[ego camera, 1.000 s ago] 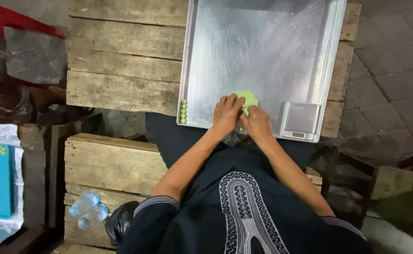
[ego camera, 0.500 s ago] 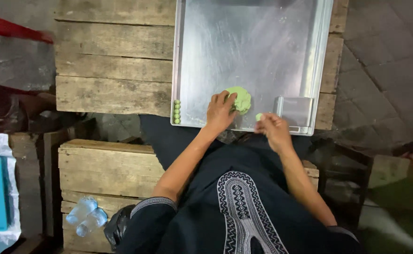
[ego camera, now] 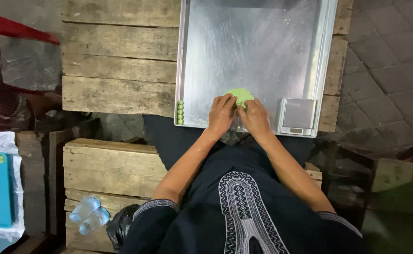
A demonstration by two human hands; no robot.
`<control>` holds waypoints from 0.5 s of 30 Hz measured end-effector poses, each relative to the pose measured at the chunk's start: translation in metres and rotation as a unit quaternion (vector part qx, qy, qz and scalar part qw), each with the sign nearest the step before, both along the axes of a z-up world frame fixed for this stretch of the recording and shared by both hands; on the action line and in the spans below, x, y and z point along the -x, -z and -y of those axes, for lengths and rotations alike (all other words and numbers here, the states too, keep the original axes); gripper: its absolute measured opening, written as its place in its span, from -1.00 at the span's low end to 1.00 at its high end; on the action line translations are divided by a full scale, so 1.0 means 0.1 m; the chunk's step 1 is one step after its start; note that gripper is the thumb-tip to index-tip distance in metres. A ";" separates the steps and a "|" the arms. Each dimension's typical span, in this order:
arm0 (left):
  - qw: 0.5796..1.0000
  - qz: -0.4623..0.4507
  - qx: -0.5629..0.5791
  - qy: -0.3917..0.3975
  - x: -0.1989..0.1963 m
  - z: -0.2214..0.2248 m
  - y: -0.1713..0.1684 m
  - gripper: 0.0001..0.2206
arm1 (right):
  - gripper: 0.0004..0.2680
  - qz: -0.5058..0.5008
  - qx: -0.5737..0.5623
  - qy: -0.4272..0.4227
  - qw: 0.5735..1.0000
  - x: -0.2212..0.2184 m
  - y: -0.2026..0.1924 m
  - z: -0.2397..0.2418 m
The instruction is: Pinching small pieces of green dough and rolling them into balls on a metal tray.
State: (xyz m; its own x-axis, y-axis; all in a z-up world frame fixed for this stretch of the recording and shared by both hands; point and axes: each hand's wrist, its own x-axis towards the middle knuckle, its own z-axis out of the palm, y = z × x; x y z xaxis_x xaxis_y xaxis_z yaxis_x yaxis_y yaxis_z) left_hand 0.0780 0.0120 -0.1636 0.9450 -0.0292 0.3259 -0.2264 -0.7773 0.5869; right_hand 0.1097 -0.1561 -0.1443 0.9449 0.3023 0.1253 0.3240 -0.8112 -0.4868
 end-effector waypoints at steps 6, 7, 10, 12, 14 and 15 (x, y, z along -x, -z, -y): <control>0.998 0.056 -0.018 -0.024 -0.06 0.05 0.35 -0.62 | -0.81 -0.060 0.032 -0.001 0.998 -0.05 0.07 0.00; 0.998 0.057 -0.018 -0.025 -0.05 0.05 0.34 -0.62 | -0.81 -0.059 0.032 -0.001 0.998 -0.05 0.06 0.01; 0.998 0.053 -0.019 -0.032 -0.06 0.03 0.36 -0.65 | -0.81 -0.098 0.021 0.000 0.995 -0.08 0.08 0.02; 0.998 0.050 -0.018 -0.027 -0.08 0.04 0.44 -0.64 | -0.76 -0.104 0.018 -0.003 0.994 -0.10 0.16 0.04; 0.999 0.045 -0.016 -0.024 -0.08 0.06 0.52 -0.62 | -0.78 -0.114 0.027 0.004 0.993 -0.11 0.11 0.03; 0.999 0.041 -0.017 -0.023 -0.09 0.05 0.55 -0.61 | -0.79 -0.123 0.033 0.009 0.992 -0.12 0.07 0.01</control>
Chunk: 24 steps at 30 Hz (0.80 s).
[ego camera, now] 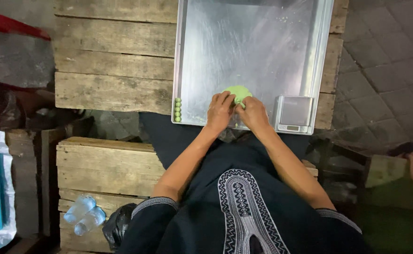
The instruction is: Pinching small pieces of green dough and rolling them into balls on a metal tray.
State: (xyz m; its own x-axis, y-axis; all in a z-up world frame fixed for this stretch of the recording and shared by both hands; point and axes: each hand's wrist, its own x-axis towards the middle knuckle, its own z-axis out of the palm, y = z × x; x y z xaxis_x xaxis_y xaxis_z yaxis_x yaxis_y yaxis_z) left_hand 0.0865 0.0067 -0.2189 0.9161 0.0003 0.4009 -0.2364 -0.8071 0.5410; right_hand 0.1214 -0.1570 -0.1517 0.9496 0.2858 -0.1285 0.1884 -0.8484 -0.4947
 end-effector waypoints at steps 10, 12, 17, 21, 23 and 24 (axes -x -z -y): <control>0.998 -0.037 0.053 -0.012 0.05 -0.04 -0.47 -0.64 | -0.88 -0.352 -0.388 0.193 0.830 0.29 -0.41 0.19; 0.996 -0.056 0.062 -0.010 0.07 -0.06 -0.61 -0.67 | -0.88 -0.365 -0.523 0.214 0.740 0.29 -0.58 0.28; 0.949 -0.108 0.295 0.013 0.20 0.20 -1.00 -0.78 | -0.85 -0.343 -0.594 0.203 0.699 0.25 -0.17 0.45; 0.826 -0.238 0.509 -0.047 0.27 0.34 -0.85 -0.84 | -0.87 -0.288 -0.563 0.209 0.746 0.32 -0.06 0.32; 0.791 -0.254 0.554 -0.050 0.26 0.35 -0.80 -0.84 | -0.87 -0.270 -0.535 0.191 0.777 0.30 -0.21 0.27; 0.754 -0.272 0.596 -0.050 0.27 0.37 -0.76 -0.85 | -0.87 -0.251 -0.505 0.176 0.807 0.31 -0.29 0.26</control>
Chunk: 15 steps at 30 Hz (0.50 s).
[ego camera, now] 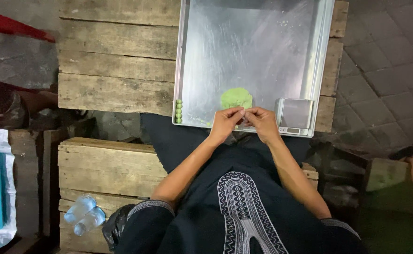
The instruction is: Pinching small pieces of green dough and rolling them into balls on a metal tray.
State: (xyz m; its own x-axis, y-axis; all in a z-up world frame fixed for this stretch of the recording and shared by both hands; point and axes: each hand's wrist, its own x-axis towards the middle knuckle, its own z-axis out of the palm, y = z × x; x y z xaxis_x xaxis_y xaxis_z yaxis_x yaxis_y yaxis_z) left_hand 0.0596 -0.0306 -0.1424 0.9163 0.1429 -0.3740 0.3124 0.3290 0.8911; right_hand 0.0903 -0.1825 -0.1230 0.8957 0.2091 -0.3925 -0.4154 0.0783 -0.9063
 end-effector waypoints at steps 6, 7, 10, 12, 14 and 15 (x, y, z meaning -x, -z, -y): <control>0.978 -0.080 0.187 -0.050 0.01 -0.08 -0.09 -0.74 | -0.81 0.136 0.065 0.008 0.989 0.09 -0.18 -0.11; 0.978 -0.081 0.186 -0.049 0.01 -0.09 -0.10 -0.74 | -0.81 0.135 0.065 0.009 0.989 0.12 -0.22 -0.13; 0.985 -0.044 0.167 -0.018 0.02 -0.09 -0.04 -0.64 | -0.75 0.355 0.186 -0.047 0.915 0.15 -0.25 -0.13; 0.994 -0.010 0.097 0.057 0.05 -0.07 0.11 -0.63 | -0.81 0.403 0.239 -0.047 0.882 0.14 -0.17 -0.07; 0.993 -0.004 0.070 0.095 0.06 -0.08 0.01 -0.60 | -0.84 0.385 0.272 -0.022 0.881 0.13 -0.17 -0.02; 0.990 0.004 0.042 0.131 0.05 -0.09 -0.05 -0.57 | -0.86 0.368 0.304 0.000 0.879 0.12 -0.17 0.01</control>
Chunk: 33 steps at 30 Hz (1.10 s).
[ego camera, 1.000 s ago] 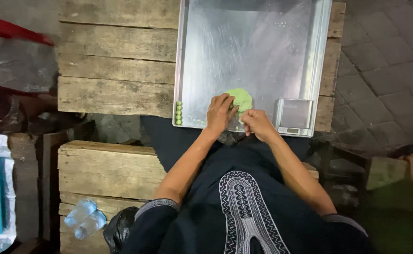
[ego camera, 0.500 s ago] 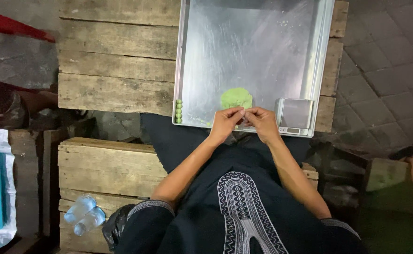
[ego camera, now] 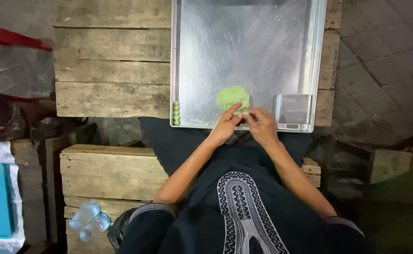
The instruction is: Pinching small pieces of green dough and rolling them into balls on a metal tray.
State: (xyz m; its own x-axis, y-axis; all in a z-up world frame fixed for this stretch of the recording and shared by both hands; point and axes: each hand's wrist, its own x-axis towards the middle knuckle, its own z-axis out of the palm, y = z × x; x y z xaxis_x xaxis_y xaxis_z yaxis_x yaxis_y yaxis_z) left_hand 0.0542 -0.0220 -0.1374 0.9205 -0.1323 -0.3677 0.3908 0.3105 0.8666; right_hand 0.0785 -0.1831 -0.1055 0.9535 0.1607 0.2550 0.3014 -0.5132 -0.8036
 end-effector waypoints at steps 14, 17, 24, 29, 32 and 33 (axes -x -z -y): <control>0.992 -0.005 -0.054 -0.114 -0.03 -0.17 -0.15 -0.70 | -0.77 -0.014 0.094 0.158 0.983 -0.28 0.53 1.53; 0.991 -0.004 -0.054 -0.122 -0.03 -0.21 -0.17 -0.71 | -0.76 -0.014 0.120 0.177 0.977 -0.27 0.61 1.64; 0.990 -0.009 -0.066 -0.126 0.00 -0.25 -0.18 -0.74 | -0.79 0.026 0.159 0.167 0.973 -0.28 0.66 1.76; 0.993 -0.020 -0.070 -0.097 0.01 -0.21 -0.06 -0.73 | -0.83 -0.028 0.296 0.160 0.941 -0.43 0.70 1.53; 0.993 -0.016 -0.075 -0.086 0.01 -0.25 -0.09 -0.72 | -0.81 -0.108 0.339 0.160 0.921 -0.53 0.77 1.51; 0.993 -0.022 -0.081 -0.088 0.01 -0.25 -0.11 -0.71 | -0.82 -0.113 0.344 0.160 0.918 -0.55 0.79 1.51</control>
State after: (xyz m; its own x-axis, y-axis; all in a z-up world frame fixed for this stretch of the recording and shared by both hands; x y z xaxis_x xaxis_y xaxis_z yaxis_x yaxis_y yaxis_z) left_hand 0.0528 0.0034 -0.1261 0.9068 0.0931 -0.4112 0.3814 0.2349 0.8941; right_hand 0.1338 -0.3345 -0.1845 0.9960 -0.0887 -0.0127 -0.0887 -0.9560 -0.2796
